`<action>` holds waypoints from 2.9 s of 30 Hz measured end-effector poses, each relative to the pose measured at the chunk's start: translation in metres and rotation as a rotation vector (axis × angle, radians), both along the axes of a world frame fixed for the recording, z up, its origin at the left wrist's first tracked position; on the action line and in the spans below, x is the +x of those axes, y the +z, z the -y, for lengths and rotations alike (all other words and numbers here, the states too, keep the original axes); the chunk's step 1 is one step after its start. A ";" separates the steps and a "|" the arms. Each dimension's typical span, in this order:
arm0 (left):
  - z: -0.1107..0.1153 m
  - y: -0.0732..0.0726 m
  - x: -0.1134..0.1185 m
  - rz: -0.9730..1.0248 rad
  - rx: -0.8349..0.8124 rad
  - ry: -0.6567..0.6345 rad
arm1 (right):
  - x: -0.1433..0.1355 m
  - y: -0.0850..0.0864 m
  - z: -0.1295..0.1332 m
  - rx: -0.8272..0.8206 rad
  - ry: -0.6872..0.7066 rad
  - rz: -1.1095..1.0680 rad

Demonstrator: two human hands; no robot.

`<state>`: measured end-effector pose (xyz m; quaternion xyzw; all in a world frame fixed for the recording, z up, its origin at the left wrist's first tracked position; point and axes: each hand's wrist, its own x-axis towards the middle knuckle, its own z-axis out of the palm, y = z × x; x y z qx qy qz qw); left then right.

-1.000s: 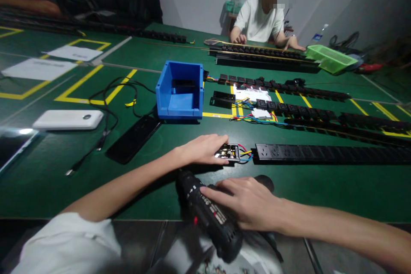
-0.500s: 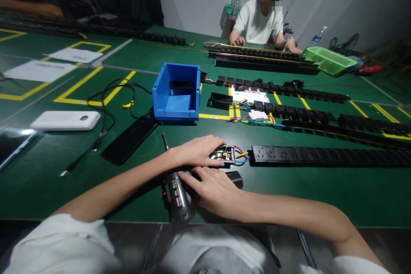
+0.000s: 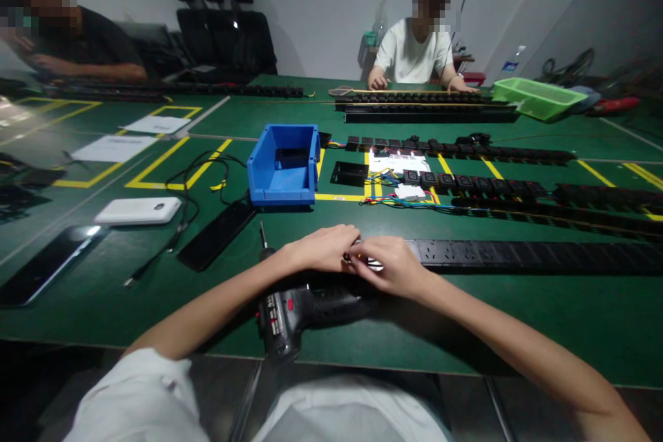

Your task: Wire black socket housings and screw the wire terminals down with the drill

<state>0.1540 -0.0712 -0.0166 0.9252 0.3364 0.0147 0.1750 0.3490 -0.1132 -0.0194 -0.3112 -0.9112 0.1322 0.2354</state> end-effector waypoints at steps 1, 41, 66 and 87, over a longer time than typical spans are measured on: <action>-0.001 0.000 0.004 -0.010 0.000 0.003 | 0.009 0.000 -0.012 -0.081 -0.108 0.000; 0.002 0.001 0.015 -0.020 -0.118 0.015 | 0.056 -0.015 -0.072 -0.615 0.082 0.087; 0.003 -0.002 0.009 0.092 -0.235 0.092 | 0.048 -0.025 -0.080 -0.960 0.058 -0.012; 0.004 -0.004 0.011 0.025 -0.017 0.055 | 0.049 -0.017 -0.077 -1.063 0.097 0.083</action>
